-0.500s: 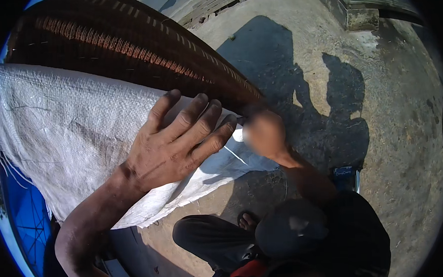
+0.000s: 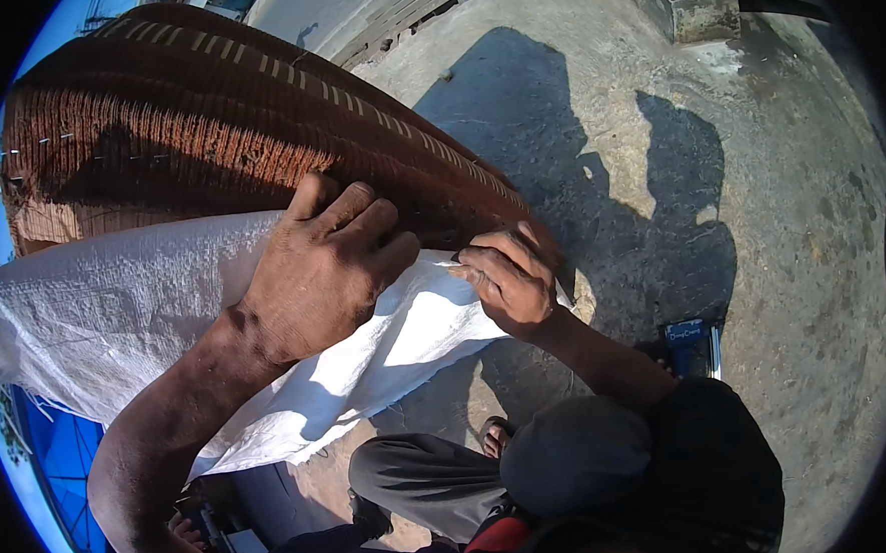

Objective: The person secures a white woven fabric onto a brown patterned cushion using a pneumatic staple gun. They pull the fabric taut and drive staples along the edges of the cushion frame to attach the material.

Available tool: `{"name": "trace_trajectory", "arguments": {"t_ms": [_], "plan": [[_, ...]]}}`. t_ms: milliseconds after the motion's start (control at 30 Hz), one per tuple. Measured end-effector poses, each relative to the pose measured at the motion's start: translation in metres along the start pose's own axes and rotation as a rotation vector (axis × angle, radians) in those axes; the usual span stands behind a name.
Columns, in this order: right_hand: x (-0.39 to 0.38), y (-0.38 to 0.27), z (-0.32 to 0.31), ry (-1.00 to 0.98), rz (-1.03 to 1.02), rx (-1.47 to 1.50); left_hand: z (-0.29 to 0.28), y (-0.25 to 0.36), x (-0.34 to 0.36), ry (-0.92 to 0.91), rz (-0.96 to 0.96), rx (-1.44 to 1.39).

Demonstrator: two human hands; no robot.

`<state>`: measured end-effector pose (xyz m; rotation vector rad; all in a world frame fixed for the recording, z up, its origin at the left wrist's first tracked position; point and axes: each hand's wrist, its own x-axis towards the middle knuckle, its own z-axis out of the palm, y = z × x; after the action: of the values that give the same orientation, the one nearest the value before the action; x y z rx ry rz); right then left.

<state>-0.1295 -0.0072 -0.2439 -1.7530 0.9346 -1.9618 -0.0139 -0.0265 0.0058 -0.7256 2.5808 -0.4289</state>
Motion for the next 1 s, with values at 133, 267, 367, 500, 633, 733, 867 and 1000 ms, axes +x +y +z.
{"name": "trace_trajectory", "arguments": {"t_ms": [133,267,367,500,633,733,867,1000], "plan": [[-0.006,-0.002,0.005,-0.068,0.13,0.054,0.001,0.001,0.004,0.037,0.05,0.053],[-0.013,-0.014,0.006,-0.032,0.057,0.068,-0.002,-0.007,0.005,0.02,0.068,0.128],[-0.022,-0.007,0.01,-0.028,0.232,0.162,-0.003,-0.01,0.007,-0.019,0.089,0.179],[-0.012,0.009,0.006,-0.097,0.107,0.11,-0.005,-0.006,0.012,-0.038,0.085,0.288],[-0.002,0.027,-0.005,-0.137,0.055,0.005,0.014,-0.011,0.028,0.002,0.08,0.376],[0.005,0.026,-0.003,-0.184,0.219,0.102,0.009,-0.008,0.024,-0.079,0.009,0.355],[0.015,0.018,-0.002,-0.212,0.28,0.084,0.006,0.001,0.019,-0.092,0.017,0.445],[0.009,0.054,-0.031,-0.18,0.325,-0.22,0.012,-0.006,0.017,0.07,0.012,0.381]]}}
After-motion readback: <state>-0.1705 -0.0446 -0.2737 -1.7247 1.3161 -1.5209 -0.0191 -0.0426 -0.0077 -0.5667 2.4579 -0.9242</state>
